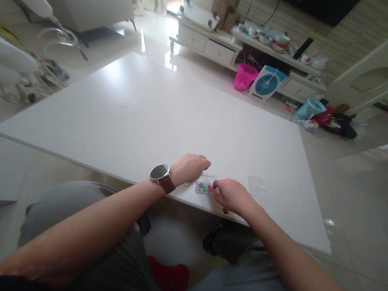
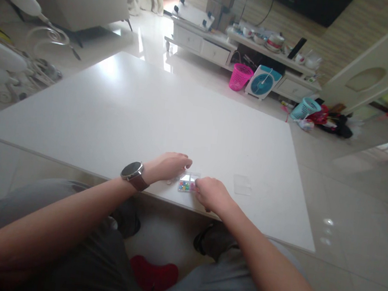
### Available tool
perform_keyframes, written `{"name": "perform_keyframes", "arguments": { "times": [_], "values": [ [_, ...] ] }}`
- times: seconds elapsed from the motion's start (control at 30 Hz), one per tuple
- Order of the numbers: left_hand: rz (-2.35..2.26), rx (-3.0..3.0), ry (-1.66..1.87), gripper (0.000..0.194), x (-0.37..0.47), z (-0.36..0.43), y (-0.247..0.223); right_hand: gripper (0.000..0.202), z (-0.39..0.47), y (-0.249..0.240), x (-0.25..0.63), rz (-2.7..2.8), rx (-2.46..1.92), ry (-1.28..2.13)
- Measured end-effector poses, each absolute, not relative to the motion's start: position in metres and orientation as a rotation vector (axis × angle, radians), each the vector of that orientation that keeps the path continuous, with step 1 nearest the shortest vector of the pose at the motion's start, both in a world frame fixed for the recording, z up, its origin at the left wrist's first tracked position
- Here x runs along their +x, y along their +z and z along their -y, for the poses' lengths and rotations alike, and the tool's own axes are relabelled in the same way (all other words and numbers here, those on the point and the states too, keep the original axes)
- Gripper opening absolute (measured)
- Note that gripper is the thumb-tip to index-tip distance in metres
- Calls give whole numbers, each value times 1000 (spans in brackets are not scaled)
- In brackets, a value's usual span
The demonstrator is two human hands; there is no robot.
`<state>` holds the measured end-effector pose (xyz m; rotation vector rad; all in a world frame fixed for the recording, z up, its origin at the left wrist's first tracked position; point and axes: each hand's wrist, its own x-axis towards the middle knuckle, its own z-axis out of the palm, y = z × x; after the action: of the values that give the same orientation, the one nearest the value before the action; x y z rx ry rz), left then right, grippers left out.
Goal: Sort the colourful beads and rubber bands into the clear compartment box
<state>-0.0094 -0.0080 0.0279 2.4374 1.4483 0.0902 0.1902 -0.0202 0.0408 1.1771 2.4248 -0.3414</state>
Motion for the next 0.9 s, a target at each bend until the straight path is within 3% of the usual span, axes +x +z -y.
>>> {"name": "perform_keyframes", "arguments": {
  "times": [0.9],
  "values": [
    [-1416,2458,134,23,-6,10,35,30,15,47,197,-2511,1238,-433]
  ]
}}
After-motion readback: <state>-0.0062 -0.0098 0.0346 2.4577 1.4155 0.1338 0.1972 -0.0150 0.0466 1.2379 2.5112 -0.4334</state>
